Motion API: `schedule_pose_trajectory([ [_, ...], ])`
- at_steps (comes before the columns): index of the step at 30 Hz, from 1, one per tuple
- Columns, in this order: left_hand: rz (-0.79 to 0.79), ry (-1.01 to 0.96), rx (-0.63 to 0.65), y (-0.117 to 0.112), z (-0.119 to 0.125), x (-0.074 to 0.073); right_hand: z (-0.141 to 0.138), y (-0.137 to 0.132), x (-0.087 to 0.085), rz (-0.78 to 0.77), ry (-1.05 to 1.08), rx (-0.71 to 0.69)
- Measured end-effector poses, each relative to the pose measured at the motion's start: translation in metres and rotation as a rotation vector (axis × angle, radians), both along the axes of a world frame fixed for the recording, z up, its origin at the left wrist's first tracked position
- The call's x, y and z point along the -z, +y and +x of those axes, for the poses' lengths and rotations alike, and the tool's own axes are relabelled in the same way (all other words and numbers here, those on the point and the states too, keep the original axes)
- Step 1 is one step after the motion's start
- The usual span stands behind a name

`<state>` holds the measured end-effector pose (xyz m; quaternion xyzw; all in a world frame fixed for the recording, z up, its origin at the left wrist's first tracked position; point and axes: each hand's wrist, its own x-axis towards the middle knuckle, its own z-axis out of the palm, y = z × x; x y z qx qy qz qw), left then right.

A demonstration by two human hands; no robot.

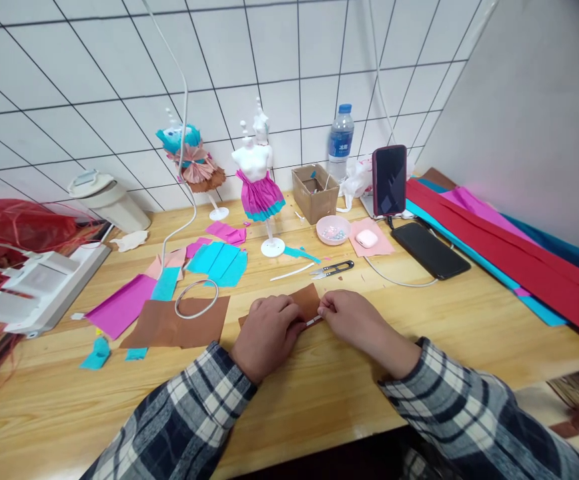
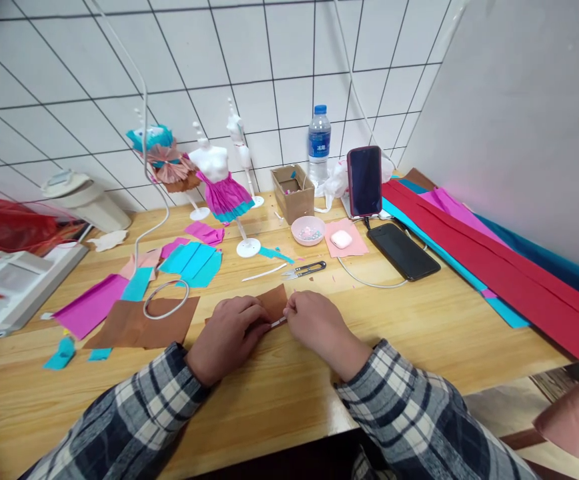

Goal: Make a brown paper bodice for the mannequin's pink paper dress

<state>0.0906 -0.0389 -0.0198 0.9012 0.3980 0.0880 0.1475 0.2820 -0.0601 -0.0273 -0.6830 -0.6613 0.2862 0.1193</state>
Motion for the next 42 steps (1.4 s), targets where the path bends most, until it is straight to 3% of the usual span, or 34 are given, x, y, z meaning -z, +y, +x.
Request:
schedule_pose_trajectory([
  [7,0.023,0.035,0.001,-0.004,0.003,-0.003,-0.004,-0.006,-0.004,0.041,-0.099,-0.028],
  [14,0.197,0.062,0.146,-0.005,-0.003,0.005,-0.003,-0.006,-0.007,0.073,-0.117,-0.006],
  [22,0.295,0.153,0.183,-0.007,-0.001,0.003,-0.001,-0.005,-0.007,0.124,-0.112,-0.001],
  [30,0.286,0.157,0.182,-0.008,0.000,0.003,0.014,0.003,-0.014,0.011,-0.230,0.086],
  [42,0.251,0.135,0.171,-0.009,-0.002,0.003,0.025,0.005,-0.007,0.046,0.078,0.053],
])
